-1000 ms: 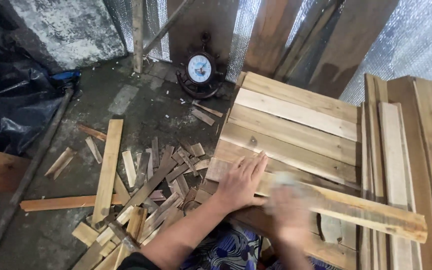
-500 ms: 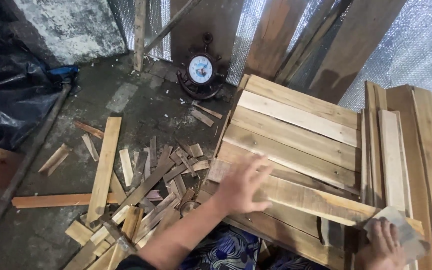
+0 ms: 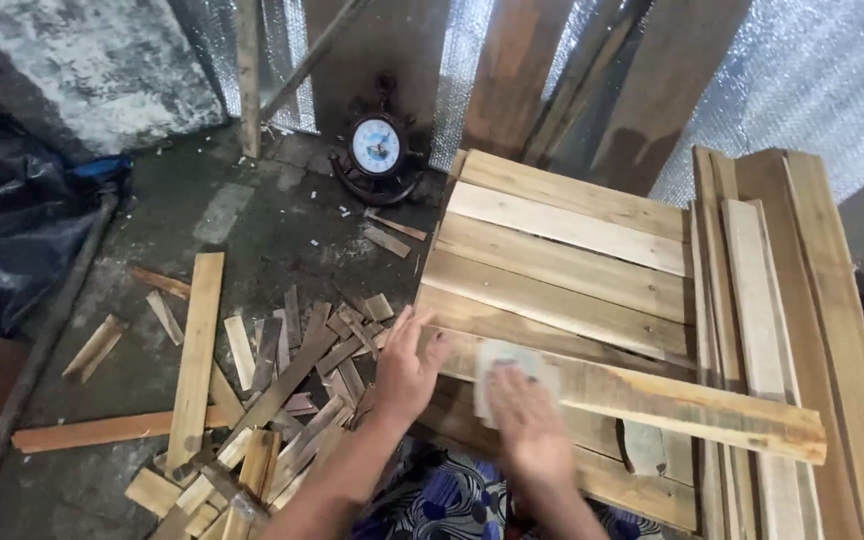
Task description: Sanding wooden planks manually using sandpaper in a workshop environment.
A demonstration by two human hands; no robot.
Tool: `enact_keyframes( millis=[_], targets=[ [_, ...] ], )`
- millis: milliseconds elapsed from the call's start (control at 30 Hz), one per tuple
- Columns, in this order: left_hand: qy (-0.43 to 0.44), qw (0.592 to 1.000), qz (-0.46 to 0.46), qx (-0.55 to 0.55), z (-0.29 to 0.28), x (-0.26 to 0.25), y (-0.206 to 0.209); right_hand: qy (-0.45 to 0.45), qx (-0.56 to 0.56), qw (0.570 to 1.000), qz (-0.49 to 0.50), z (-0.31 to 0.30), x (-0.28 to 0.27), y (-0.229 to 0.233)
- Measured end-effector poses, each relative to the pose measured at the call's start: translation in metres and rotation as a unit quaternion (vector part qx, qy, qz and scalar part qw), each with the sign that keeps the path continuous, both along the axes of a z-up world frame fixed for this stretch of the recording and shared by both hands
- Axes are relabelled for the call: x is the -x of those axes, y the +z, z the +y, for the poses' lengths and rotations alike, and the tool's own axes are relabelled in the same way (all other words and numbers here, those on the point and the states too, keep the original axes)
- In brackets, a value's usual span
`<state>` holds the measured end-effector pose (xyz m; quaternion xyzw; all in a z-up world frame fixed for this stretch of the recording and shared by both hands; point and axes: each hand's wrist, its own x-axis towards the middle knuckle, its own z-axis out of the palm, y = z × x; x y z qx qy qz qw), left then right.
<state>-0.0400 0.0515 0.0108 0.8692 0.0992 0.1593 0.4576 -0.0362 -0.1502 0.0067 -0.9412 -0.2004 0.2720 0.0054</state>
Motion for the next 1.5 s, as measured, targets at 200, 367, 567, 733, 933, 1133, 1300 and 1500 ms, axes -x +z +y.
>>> enact_keyframes(
  millis=[200,367,567,733,933,1133,1300,1500],
  targets=[
    [-0.093,0.994,-0.004,0.053,-0.04,0.004,0.025,0.003,-0.156,0.891,-0.427,-0.192,-0.018,-0.067],
    [-0.162,0.98,-0.064,-0.095,-0.059,-0.007,0.0,-0.124,0.006,0.917,-0.38,-0.148,-0.012,0.021],
    [-0.25,0.953,0.059,-0.162,-0.054,-0.002,0.008,0.023,-0.271,0.88,-0.389,-0.048,0.011,-0.004],
    [-0.247,0.956,0.006,-0.157,-0.052,-0.001,0.013,0.118,-0.269,0.868,-0.399,-0.063,0.006,-0.003],
    [-0.251,0.955,0.013,-0.16,-0.054,-0.002,0.005,0.147,-0.151,0.885,-0.415,-0.076,-0.01,0.024],
    [-0.248,0.949,0.014,-0.195,-0.052,0.0,0.012,0.21,-0.188,0.856,-0.434,-0.048,-0.011,-0.004],
    [-0.254,0.945,0.031,-0.203,-0.05,-0.002,0.015,0.203,-0.189,0.863,-0.422,-0.087,-0.002,0.011],
    [-0.243,0.948,-0.019,-0.206,-0.051,-0.004,0.011,0.023,-0.21,0.874,-0.437,-0.278,-0.009,-0.049]
  ],
)
